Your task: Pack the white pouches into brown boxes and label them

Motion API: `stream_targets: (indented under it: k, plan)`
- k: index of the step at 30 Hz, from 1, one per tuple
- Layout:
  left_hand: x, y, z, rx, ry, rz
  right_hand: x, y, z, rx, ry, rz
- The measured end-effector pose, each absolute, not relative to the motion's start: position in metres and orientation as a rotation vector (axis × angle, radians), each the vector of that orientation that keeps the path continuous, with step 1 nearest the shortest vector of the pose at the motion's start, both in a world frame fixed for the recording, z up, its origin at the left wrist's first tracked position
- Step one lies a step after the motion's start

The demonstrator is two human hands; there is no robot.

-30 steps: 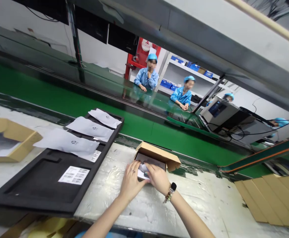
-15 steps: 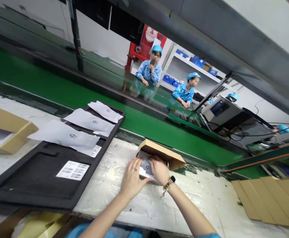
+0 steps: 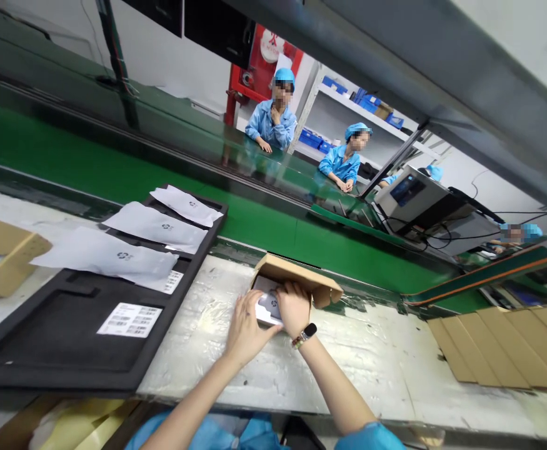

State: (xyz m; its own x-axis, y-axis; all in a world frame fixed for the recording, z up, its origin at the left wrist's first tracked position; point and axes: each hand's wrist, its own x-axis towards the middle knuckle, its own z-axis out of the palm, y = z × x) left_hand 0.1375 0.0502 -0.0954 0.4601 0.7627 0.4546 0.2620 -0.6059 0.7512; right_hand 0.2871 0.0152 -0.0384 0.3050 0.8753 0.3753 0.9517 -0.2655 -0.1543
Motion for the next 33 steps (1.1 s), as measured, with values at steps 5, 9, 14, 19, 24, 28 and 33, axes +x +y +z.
stream_targets:
  k: [5, 9, 14, 19, 24, 28, 33]
  plan:
    - [0.125, 0.095, -0.065, 1.905, 1.050, 1.252, 0.292, -0.047, -0.027, -2.046, -1.331, -0.465]
    - [0.136, 0.138, -0.021, 2.090, 0.893, 0.812, 0.322, -0.071, -0.019, -2.009, -1.065, -0.430]
    - [0.135, 0.139, -0.017, 2.181, 0.769, 0.658, 0.342, -0.062, -0.019, -1.914, -1.211, -0.123]
    - [0.086, 0.111, -0.065, 2.367, 0.566, 0.572, 0.308, -0.095, -0.061, -1.935, -1.282, 0.032]
    - [0.071, 0.085, -0.102, 2.468, 0.731, 0.481, 0.288, -0.121, -0.092, -2.098, -1.346, 0.123]
    - [0.090, 0.091, -0.098, 2.356, 0.737, 0.557, 0.291, -0.108, -0.080, -2.046, -1.251, 0.212]
    - [0.123, 0.125, -0.033, 2.347, 0.860, 0.565, 0.327, -0.073, -0.031, -2.054, -1.179, 0.225]
